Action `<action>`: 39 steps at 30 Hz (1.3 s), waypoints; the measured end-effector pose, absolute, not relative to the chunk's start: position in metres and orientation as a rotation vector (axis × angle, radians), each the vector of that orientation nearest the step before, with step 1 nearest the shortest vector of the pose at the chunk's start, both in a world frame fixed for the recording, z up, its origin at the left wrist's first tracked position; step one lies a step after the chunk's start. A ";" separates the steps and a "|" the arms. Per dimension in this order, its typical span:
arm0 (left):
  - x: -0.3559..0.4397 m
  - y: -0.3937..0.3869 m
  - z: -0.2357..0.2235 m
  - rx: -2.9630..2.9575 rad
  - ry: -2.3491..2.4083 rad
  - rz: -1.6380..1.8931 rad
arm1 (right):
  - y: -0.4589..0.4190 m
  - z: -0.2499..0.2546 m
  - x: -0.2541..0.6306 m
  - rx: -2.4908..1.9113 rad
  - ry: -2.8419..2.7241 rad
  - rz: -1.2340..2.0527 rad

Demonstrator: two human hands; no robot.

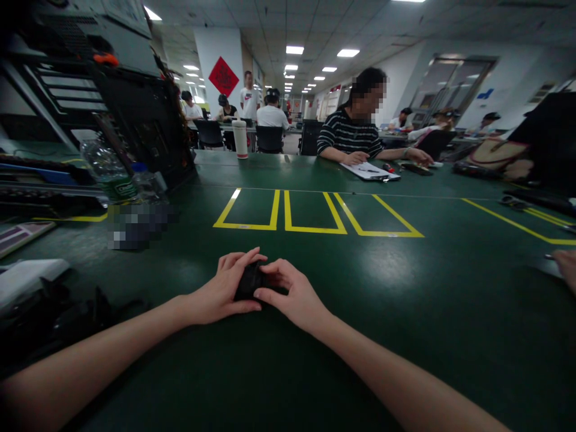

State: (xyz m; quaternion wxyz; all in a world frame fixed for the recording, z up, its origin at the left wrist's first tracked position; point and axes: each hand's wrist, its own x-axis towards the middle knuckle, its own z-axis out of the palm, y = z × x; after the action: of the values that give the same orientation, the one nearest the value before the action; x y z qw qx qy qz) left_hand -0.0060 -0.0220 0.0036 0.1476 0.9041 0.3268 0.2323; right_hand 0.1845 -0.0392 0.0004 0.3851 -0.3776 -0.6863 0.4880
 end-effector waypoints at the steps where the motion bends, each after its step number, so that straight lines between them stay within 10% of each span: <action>1: -0.006 -0.022 0.003 2.607 0.941 0.671 | -0.039 0.000 0.184 -0.954 -1.718 1.285; 39: -0.003 -0.018 0.000 2.929 0.981 0.595 | -0.040 0.002 0.182 -0.939 -1.747 1.232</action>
State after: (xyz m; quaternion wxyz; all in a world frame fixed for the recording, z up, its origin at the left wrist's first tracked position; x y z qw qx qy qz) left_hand -0.0026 -0.0183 0.0004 -0.0018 0.9311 0.3118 0.1891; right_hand 0.1825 -0.0404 0.0021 0.3927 -0.3698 -0.6882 0.4852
